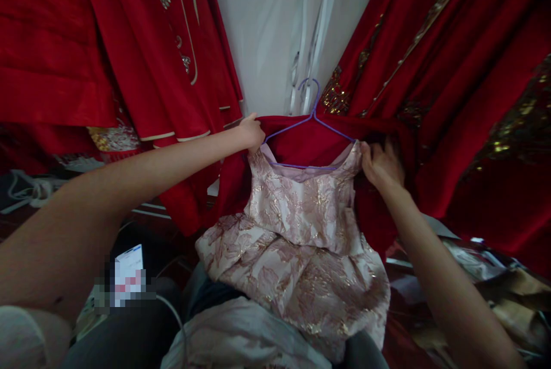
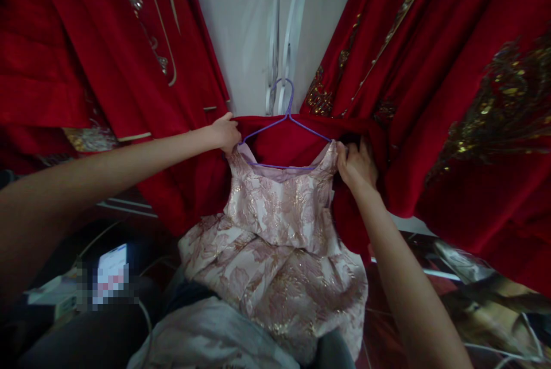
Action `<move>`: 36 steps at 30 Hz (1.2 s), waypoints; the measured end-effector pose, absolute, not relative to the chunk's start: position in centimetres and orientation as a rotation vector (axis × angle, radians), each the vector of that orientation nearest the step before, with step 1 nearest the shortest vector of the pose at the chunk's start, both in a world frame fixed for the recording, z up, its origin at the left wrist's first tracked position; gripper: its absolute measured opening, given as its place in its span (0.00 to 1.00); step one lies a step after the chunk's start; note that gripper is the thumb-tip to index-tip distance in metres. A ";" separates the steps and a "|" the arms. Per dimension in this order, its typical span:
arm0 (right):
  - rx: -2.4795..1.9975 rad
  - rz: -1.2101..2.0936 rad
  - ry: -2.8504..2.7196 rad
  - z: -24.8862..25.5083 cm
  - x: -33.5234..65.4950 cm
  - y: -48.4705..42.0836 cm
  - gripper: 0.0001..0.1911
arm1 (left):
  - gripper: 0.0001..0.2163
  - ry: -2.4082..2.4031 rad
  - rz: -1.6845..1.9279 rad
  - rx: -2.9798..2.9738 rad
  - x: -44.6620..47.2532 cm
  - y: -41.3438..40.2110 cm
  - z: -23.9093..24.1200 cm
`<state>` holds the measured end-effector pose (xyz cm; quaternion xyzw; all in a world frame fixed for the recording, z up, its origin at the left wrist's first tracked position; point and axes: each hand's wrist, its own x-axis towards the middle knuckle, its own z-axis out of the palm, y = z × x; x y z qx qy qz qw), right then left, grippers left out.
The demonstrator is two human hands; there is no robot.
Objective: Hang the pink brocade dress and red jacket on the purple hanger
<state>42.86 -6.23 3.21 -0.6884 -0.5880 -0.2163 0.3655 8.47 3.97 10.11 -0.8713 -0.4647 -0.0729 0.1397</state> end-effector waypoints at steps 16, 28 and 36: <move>-2.015 -0.037 -1.528 6.4 44.7 -9.1 0.36 | 0.14 -1.411 0.347 -3.309 4.2 1.7 12.1; -1.455 -0.125 -1.516 2.4 45.4 -7.0 0.22 | 0.20 -1.203 -0.263 -2.975 3.0 2.5 8.6; -1.265 -0.176 -1.707 3.5 42.8 -6.3 0.16 | 0.21 -1.134 -0.067 -2.557 3.4 1.5 8.5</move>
